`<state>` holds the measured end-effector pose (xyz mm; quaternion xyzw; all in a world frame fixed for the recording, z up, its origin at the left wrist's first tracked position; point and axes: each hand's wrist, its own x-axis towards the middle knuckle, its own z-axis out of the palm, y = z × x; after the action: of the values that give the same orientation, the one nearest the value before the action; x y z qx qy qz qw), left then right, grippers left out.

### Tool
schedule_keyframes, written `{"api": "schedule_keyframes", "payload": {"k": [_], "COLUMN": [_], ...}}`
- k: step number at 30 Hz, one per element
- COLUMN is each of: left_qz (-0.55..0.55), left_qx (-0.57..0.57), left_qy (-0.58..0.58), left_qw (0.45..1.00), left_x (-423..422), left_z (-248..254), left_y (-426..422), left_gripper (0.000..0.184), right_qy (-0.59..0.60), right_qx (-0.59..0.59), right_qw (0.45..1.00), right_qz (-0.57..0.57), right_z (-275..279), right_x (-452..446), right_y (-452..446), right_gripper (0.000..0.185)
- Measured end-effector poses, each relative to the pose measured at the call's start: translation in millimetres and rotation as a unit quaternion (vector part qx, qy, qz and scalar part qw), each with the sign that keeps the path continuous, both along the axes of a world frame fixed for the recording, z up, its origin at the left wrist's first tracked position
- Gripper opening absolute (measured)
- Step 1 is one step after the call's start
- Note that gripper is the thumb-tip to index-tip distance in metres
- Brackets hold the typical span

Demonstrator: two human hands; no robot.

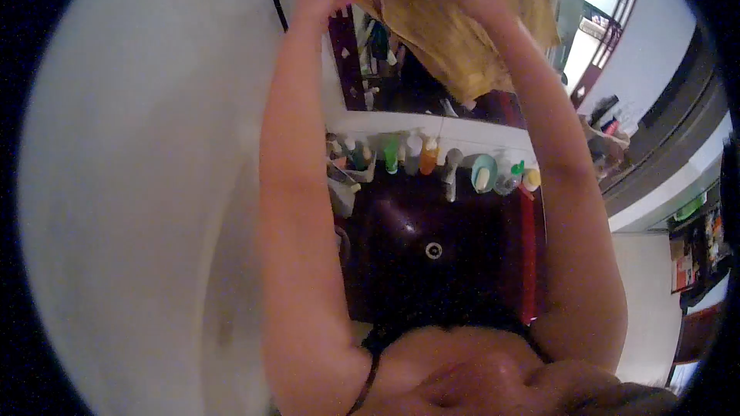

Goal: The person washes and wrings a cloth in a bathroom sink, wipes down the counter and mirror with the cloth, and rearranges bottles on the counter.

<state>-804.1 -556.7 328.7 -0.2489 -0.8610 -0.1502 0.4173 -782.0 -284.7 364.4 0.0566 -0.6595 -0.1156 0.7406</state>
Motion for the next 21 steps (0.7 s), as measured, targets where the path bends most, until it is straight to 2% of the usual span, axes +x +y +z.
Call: {"api": "schedule_keyframes", "payload": {"k": [1, 2, 3, 4, 5, 6, 8, 9, 12, 14, 17, 21], "left_qz": [-0.117, -0.226, -0.222, -0.208, -0.191, -0.183, -0.156, -0.139, -0.140, -0.134, -0.119, -0.093], "left_qx": [0.236, 0.452, 0.456, 0.485, 0.513, 0.518, 0.562, 0.574, 0.578, 0.594, 0.610, 0.595], "left_qy": [-0.130, -0.244, -0.241, -0.255, -0.275, -0.279, -0.215, -0.202, -0.178, -0.162, -0.158, -0.161], "left_qw": [0.956, 0.828, 0.827, 0.810, 0.790, 0.787, 0.784, 0.781, 0.784, 0.777, 0.768, 0.782], "left_x": [16.8, 33.0, 39.3, 44.6, 49.1, 55.1, 66.6, 70.7, 77.9, 81.0, 87.0, 88.0], "left_z": [-10.8, -20.2, -30.2, -40.4, -53.9, -69.2, -90.6, -97.9, -117.0, -120.5, -127.7, -142.1], "left_y": [12.9, 17.5, 9.7, 0.0, -7.2, -11.9, -24.8, -26.3, -28.0, -29.5, -26.8, -24.7], "left_gripper": [0.037, 0.034, 0.034, 0.032, 0.029, 0.029, 0.026, 0.023, 0.026, 0.023, 0.020, 0.020], "right_qy": [0.040, 0.081, 0.082, -0.053, -0.193, -0.202, -0.107, -0.115, -0.307, -0.392, -0.436, -0.437], "right_qx": [0.028, 0.055, 0.058, -0.013, -0.085, -0.084, 0.151, 0.152, 0.141, 0.153, 0.216, 0.263], "right_qw": [0.998, 0.993, 0.993, 0.994, 0.946, 0.943, 0.973, 0.971, 0.930, 0.894, 0.856, 0.838], "right_qz": [-0.033, -0.065, -0.059, 0.098, 0.246, 0.249, 0.137, 0.142, 0.145, 0.152, 0.173, 0.193], "right_z": [-12.3, -17.9, -10.1, 7.5, 18.1, 24.3, 31.1, 14.7, -55.8, -93.4, -132.6, -139.8], "right_x": [14.2, 17.7, 2.1, -15.8, -27.9, -24.9, -10.6, -9.0, -1.0, 0.8, -2.4, -14.6], "right_y": [-13.9, -24.5, -30.4, -38.1, -44.2, -52.8, -80.1, -92.9, -133.5, -156.9, -165.5, -152.6], "right_gripper": [0.049, 0.044, 0.044, 0.037, 0.033, 0.033, 0.028, 0.028, 0.027, 0.027, 0.028, 0.029]}}
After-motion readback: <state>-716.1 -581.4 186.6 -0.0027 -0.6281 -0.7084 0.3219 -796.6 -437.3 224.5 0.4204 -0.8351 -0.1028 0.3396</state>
